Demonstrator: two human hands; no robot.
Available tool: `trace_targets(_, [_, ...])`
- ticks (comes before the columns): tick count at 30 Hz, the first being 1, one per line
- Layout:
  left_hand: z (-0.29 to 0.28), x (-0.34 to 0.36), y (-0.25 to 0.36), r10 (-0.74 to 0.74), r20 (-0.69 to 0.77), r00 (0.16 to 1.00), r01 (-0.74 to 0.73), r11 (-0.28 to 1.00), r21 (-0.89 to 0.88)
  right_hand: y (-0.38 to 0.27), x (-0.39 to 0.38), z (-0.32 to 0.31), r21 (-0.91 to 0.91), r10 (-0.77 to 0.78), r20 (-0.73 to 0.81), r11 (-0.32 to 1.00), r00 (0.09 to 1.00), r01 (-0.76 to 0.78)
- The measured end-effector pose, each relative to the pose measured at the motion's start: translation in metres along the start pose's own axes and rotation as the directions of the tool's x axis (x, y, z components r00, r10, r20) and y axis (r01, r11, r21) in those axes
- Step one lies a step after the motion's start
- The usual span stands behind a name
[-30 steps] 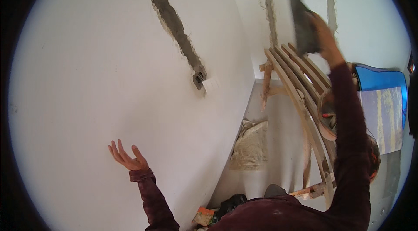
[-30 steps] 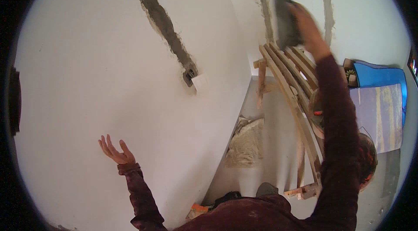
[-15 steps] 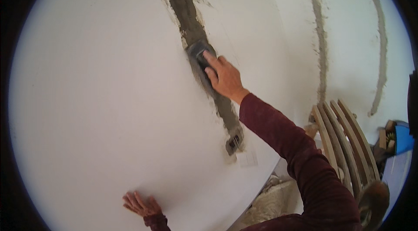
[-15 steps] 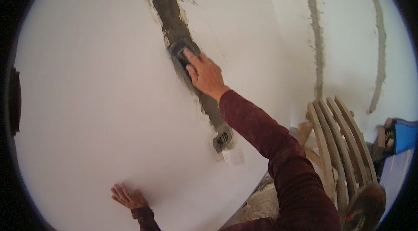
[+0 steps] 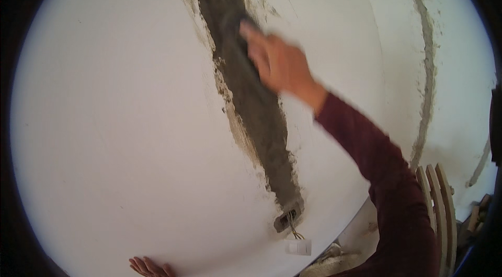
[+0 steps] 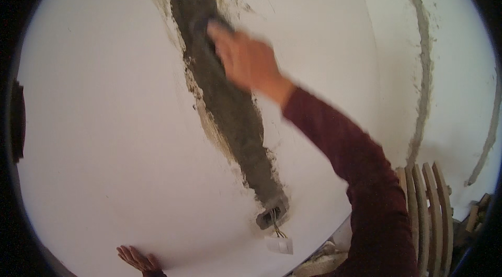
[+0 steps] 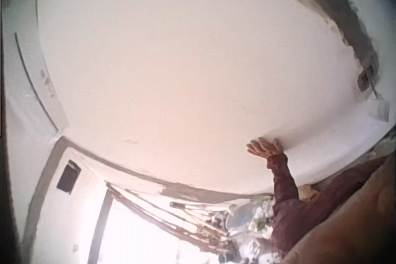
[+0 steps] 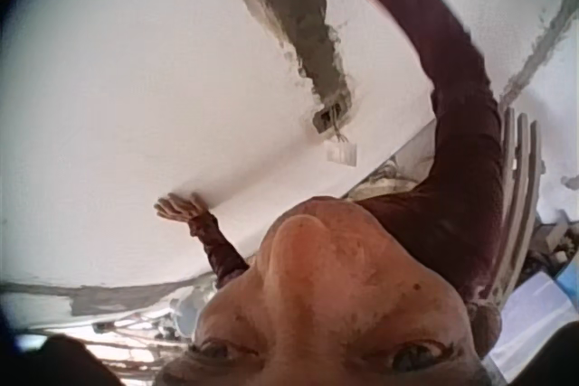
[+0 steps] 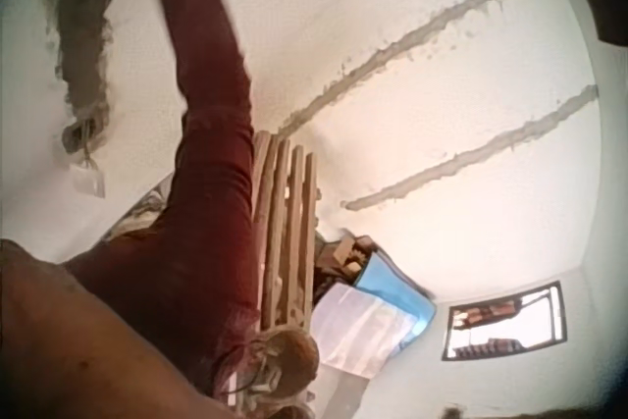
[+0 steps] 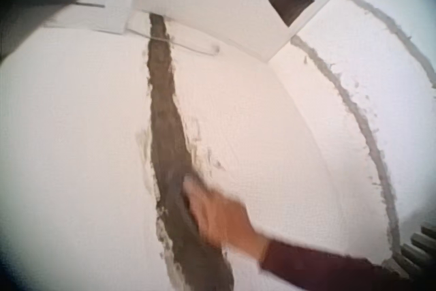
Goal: The person applies plaster to a vertical groove in a wall using a float, picking up more material from a bucket on a wooden stand, and finally holds a white electrical component near the groove.
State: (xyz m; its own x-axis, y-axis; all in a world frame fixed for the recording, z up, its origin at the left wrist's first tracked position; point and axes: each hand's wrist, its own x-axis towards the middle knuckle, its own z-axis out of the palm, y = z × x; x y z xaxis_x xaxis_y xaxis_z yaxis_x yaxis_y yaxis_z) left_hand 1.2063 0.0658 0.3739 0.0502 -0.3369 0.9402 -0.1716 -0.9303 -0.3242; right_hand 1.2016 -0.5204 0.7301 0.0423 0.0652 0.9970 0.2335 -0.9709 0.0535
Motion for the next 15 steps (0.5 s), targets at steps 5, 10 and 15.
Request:
trace_targets(5, [-0.011,0.000,0.012,-0.150,0.018,0.989,0.150,0.987,-0.062,-0.016,0.071,-0.012,-0.136,-0.024,0.081,0.990,0.996,0.035])
trace_targets(10, [0.013,-0.004,0.029,-0.184,0.033,0.982,0.187,0.973,-0.136,-0.040,0.173,-0.066,0.045,0.328,0.191,0.939,0.925,-0.342])
trace_targets(15, [-0.025,0.003,0.018,-0.198,0.131,0.971,0.205,0.978,-0.044,-0.030,0.043,0.005,-0.054,-0.115,0.028,0.992,0.993,0.116])
